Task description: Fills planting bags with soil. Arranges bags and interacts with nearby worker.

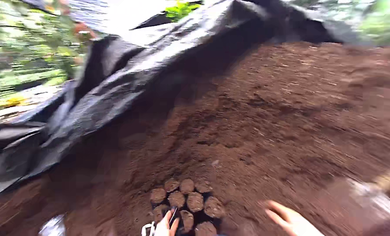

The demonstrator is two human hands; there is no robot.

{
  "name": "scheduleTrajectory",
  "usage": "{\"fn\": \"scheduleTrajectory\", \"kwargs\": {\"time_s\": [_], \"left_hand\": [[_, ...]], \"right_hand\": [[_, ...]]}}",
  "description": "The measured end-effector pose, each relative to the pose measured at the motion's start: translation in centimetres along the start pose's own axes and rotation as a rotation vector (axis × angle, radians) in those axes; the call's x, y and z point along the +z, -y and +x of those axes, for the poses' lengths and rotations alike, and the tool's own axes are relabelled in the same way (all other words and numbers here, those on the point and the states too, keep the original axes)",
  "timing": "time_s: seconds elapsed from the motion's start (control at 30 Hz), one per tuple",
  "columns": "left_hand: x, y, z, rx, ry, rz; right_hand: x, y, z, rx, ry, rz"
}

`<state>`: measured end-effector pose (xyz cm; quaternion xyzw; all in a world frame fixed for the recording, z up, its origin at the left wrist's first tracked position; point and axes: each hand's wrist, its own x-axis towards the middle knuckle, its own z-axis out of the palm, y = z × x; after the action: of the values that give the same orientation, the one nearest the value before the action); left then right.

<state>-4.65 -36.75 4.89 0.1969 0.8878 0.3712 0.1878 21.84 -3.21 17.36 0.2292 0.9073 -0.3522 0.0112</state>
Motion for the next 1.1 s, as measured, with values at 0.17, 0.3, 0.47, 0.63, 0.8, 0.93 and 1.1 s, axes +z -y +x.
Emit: {"fn": "scheduleTrajectory", "kwargs": {"time_s": [0.17,0.3,0.47,0.63,0.8,0.93,1.1], "left_hand": [[0.4,-18.5,1.1,0.568,0.422,0.184],[1.7,-23.0,2.5,0.485,0.578,0.233],[6.5,-23.5,3.4,0.262,0.829,-0.113],[12.0,-26.7,3.2,0.030,0.854,-0.481],[17.7,-30.2,2.5,0.114,0.798,-0.374],[24.1,-32.5,-0.8,0.206,0.825,-0.374],[30.6,-31.4,-6.1,-0.030,0.783,-0.442]], "right_hand": [[2.6,5.2,4.7,-0.386,-0.014,0.237],[1.2,1.1,3.1,-0.237,-0.053,0.183],[-0.2,-6.0,-1.8,0.031,-0.132,0.269],[-0.2,-11.4,-4.0,0.247,-0.231,0.424],[-0.2,-11.9,-5.1,0.470,-0.489,0.438],[0.9,-9.7,-5.1,0.389,-0.531,1.298],[3.0,-12.5,-6.4,0.464,-0.581,1.334]]}}
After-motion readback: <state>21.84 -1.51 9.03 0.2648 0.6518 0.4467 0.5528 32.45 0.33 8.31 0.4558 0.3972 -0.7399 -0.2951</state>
